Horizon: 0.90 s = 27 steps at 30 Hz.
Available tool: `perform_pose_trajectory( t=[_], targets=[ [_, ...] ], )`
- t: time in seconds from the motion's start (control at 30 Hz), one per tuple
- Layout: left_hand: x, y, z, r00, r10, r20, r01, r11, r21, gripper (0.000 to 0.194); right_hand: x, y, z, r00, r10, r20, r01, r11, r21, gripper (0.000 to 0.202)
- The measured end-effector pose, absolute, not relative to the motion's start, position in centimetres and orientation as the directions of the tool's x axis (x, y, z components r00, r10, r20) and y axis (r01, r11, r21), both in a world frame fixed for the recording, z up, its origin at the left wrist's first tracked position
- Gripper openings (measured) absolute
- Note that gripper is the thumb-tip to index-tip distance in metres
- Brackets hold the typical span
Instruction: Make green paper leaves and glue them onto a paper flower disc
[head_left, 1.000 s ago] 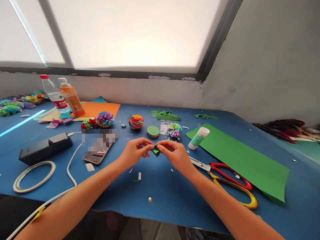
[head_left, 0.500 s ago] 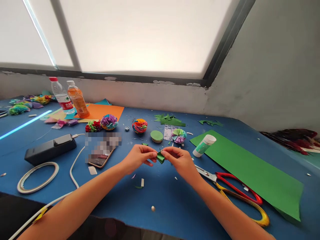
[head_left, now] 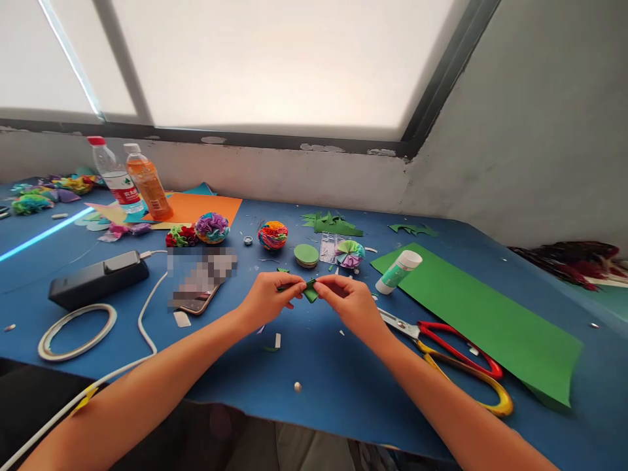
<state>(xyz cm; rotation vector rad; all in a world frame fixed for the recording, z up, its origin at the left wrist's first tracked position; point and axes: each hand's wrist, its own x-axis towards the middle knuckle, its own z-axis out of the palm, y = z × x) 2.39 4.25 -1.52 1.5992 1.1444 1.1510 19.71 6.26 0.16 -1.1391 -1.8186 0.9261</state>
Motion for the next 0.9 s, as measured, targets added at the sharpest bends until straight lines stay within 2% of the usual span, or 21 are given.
perform_pose_trajectory(
  t=[0.13,0.3,0.5,0.63,0.9],
  targets=[
    [2.36,4.28,-1.74,0.177,0.952,0.251,0.251,-0.290,0.924,0.028,19.79,6.13,0.10,-0.303,0.913,0.271,0.387,0.378,-0.841,0.028],
    [2.20,4.46,-1.96,0.184,0.915,0.358,0.318,-0.400,0.859,0.017,19.71,5.88,0.10,-0.357,0.883,0.303,0.434,0.444,-0.784,0.019],
    [2.29,4.47,-2.12,0.159,0.884,0.440,0.310,-0.468,0.827,0.017,19.52,5.36,0.57,-0.373,0.856,0.358,0.525,0.513,-0.680,0.017],
    [2.34,4.43,-2.00,0.137,0.910,0.391,0.265,-0.414,0.871,0.020,19.59,5.34,0.60,-0.363,0.865,0.345,0.564,0.499,-0.658,0.018],
    [1.74,4.99,-1.61,0.234,0.959,0.159,0.103,-0.188,0.977,0.033,19.96,6.09,0.04,-0.400,0.824,0.401,0.511,0.564,-0.649,0.019]
  ],
)
